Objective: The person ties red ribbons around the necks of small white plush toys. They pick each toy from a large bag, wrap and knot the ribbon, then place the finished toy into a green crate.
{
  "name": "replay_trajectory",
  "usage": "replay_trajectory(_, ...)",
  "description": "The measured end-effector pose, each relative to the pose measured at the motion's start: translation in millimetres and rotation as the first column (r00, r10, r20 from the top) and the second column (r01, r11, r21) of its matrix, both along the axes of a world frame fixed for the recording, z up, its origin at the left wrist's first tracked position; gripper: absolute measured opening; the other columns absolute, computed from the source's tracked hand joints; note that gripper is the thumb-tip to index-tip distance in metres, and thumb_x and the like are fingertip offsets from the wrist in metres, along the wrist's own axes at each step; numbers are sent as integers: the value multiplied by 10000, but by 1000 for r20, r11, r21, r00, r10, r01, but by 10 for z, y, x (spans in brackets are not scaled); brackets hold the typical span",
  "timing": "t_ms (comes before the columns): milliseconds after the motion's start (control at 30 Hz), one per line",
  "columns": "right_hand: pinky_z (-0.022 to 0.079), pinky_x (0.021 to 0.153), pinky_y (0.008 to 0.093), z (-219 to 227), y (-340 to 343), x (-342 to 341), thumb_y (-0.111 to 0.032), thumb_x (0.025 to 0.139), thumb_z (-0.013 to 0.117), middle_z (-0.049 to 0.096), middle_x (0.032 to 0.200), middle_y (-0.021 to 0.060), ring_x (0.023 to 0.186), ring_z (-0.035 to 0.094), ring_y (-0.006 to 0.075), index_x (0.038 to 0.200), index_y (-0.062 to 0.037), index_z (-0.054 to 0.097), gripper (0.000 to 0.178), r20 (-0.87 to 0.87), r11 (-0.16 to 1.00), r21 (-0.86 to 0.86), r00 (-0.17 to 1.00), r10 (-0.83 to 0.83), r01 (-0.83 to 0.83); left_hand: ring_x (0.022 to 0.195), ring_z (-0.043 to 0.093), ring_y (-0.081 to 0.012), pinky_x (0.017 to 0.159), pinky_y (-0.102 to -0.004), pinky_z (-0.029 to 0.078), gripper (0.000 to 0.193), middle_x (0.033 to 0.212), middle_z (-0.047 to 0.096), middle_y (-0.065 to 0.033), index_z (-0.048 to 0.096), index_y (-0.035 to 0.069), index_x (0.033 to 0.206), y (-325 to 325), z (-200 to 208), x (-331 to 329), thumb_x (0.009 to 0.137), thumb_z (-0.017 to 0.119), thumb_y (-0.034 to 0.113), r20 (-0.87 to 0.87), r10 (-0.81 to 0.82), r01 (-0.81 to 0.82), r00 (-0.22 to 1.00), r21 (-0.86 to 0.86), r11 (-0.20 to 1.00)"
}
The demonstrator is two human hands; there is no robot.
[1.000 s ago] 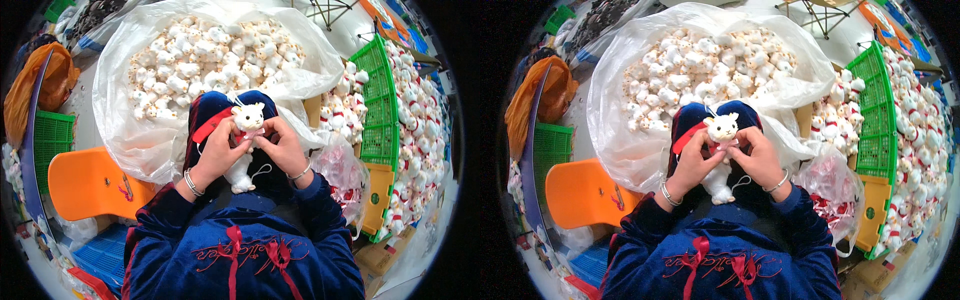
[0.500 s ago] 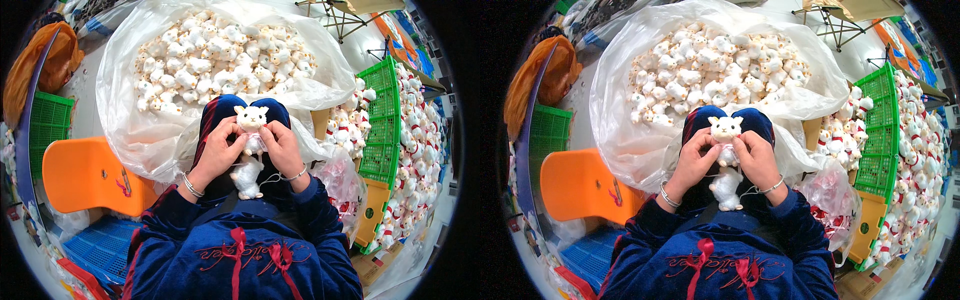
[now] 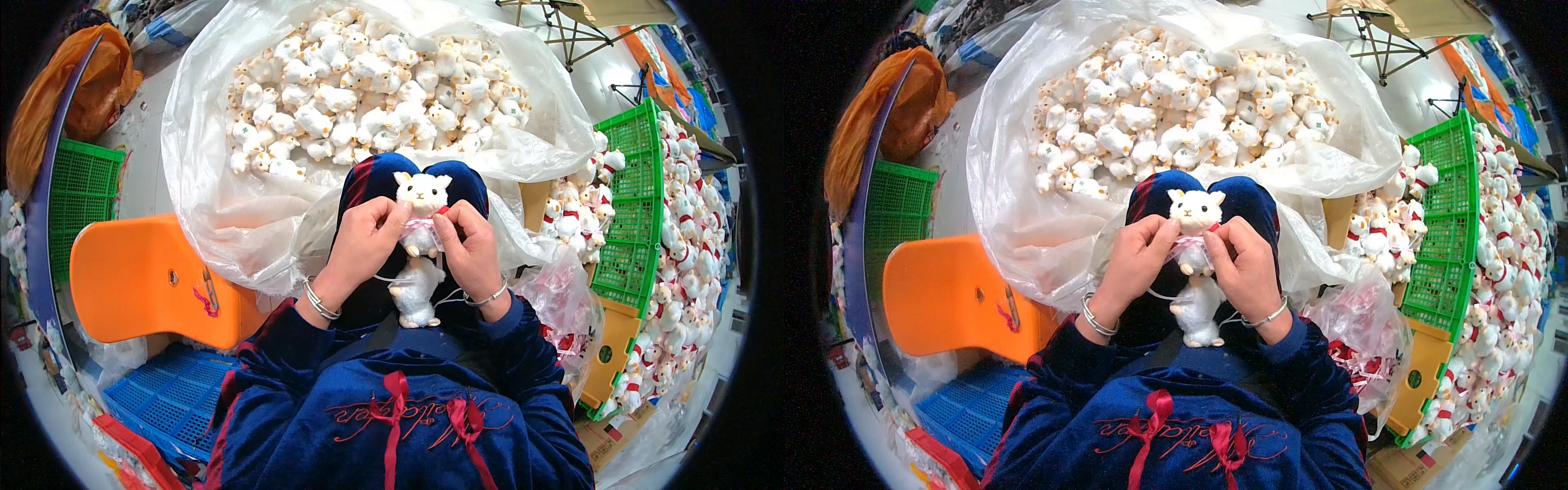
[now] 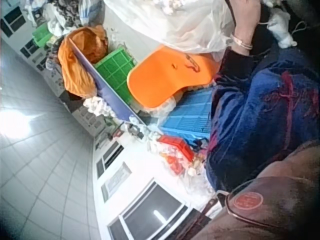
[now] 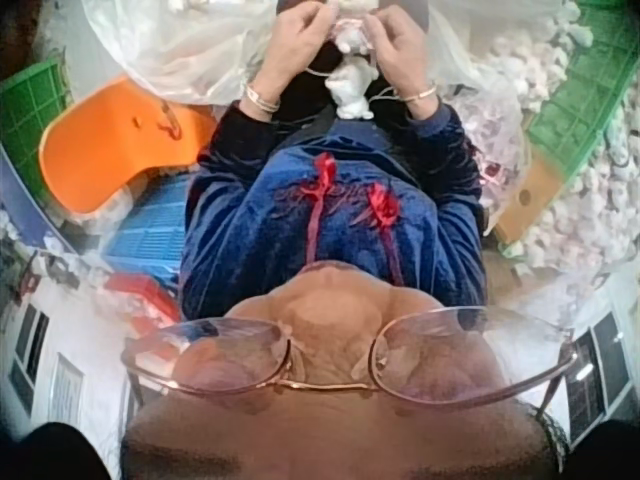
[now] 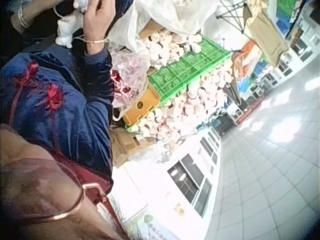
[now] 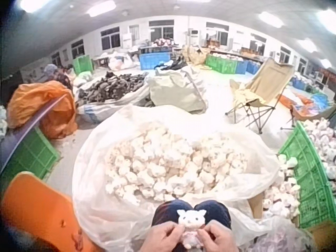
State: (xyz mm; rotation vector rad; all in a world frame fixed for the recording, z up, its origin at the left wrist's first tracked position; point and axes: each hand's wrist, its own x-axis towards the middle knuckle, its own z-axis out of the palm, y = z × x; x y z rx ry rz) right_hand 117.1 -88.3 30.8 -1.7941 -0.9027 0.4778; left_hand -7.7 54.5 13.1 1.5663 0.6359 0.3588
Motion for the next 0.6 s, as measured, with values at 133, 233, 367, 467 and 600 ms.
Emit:
replay_trajectory(133,417,584,310,-9,-6,15,-92,961,670,521,721,78,623,501,159,830,9,595,182,-3,1000,8,1000,0,0,689,531,-39,611,-236,445,247,757,642,4,676,-22,879,17,41,19,992,673,197,15,-81,82,997,-82,993)
replay_trajectory(233,420,587,311,15,-12,18,-93,961,669,529,726,82,626,504,162,833,9,599,178,-23,1000,8,1000,-8,8,700,532,-25,623,-205,444,185,810,644,28,671,-3,936,65,57,-2,987,681,174,3,-130,125,991,-309,943)
replay_trajectory(367,419,588,312,19,-19,35,-96,962,668,537,730,83,628,506,162,831,10,600,182,-18,1000,-4,1000,-1,1,701,533,-19,609,-187,434,127,841,634,28,648,23,989,73,27,-2,994,664,149,162,-102,156,982,-367,917)
replay_trajectory(467,418,588,311,27,-23,42,-98,964,667,540,730,82,629,506,162,828,10,599,186,-19,1000,-10,1000,0,0,680,529,-26,594,-190,431,118,834,625,27,639,32,990,78,-33,1,1002,650,149,214,-25,114,977,-419,901)
replay_trajectory(600,417,588,308,24,-39,42,-99,964,667,542,731,79,631,506,159,829,9,600,186,-14,1000,-25,1000,1,-1,700,518,-26,623,-205,441,188,808,631,21,665,8,943,147,107,-15,996,662,189,2,-96,88,995,-415,905)
